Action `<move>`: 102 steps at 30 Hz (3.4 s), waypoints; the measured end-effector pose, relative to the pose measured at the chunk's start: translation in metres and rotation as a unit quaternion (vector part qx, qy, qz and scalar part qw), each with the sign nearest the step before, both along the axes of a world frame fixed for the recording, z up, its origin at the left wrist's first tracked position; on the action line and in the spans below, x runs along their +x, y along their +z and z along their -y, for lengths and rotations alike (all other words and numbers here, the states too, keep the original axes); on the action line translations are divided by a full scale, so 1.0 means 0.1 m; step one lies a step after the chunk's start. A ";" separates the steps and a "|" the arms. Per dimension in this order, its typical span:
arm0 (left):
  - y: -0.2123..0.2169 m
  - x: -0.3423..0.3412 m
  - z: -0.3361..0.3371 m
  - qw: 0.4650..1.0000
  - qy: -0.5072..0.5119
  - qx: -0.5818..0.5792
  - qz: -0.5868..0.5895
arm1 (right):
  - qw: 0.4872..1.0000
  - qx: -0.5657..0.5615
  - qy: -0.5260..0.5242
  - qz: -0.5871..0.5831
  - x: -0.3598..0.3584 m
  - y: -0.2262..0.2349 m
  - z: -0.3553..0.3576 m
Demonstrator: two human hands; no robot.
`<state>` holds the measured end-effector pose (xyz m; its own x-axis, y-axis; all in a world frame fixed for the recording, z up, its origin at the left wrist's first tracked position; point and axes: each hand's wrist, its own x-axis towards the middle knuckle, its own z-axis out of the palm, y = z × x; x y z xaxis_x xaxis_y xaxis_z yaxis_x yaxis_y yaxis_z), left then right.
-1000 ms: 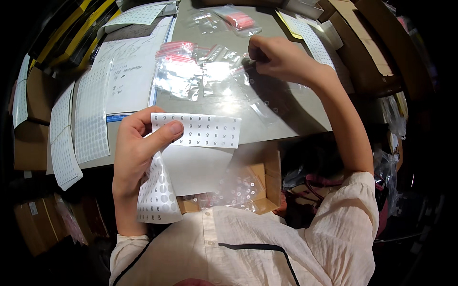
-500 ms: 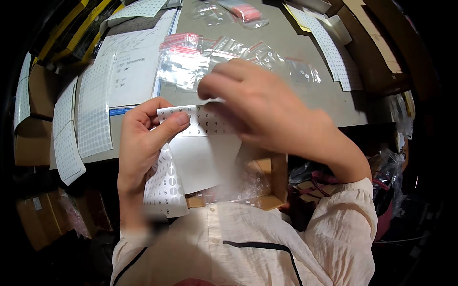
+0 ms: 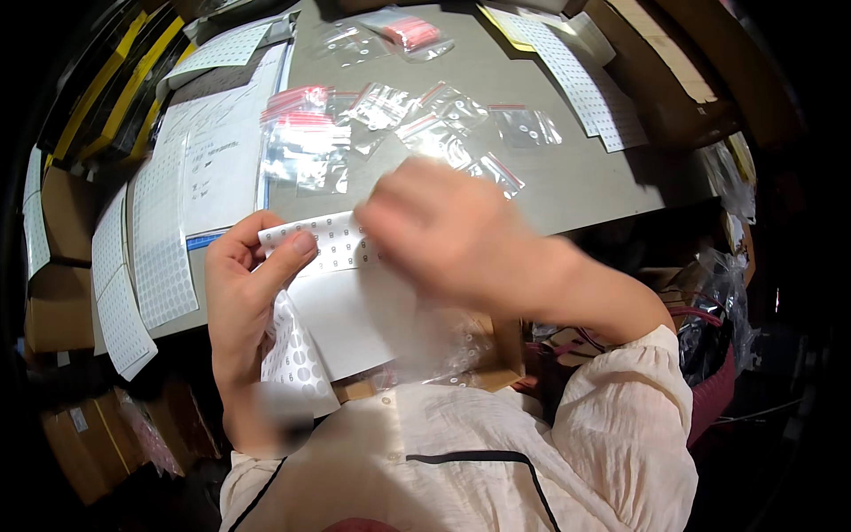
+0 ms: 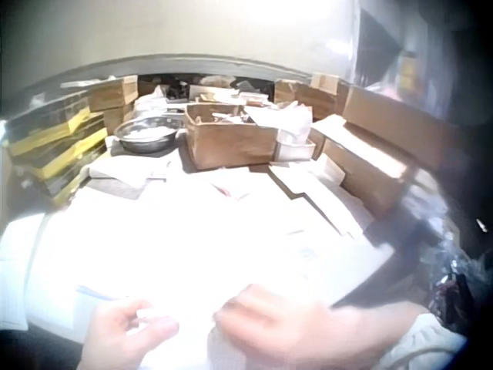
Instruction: The person peels small circular stickers from sheets and places them into small plastic bags on a cluttered table. The person handles multiple sticker sheets and bags, organizing the items by hand.
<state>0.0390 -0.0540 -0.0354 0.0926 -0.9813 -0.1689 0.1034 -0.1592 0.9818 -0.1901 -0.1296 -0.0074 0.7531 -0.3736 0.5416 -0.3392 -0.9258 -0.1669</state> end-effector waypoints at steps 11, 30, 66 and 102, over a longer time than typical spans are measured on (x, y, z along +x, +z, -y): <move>0.02 -0.04 0.02 1.000 -0.001 -0.016 -0.005 | 0.841 0.465 -0.276 -0.007 -1.21 0.02 1.04; 0.01 -0.04 0.01 1.000 -0.005 -0.022 -0.018 | 0.901 0.385 -0.190 -0.060 -1.19 0.21 1.13; -0.08 0.00 0.00 0.999 -0.010 -0.037 -0.014 | 0.999 -0.009 0.010 -0.043 0.34 -0.01 -0.07; -0.03 0.07 -0.01 0.997 -0.060 -0.030 -0.035 | 0.969 0.120 0.009 -0.218 0.18 0.05 1.37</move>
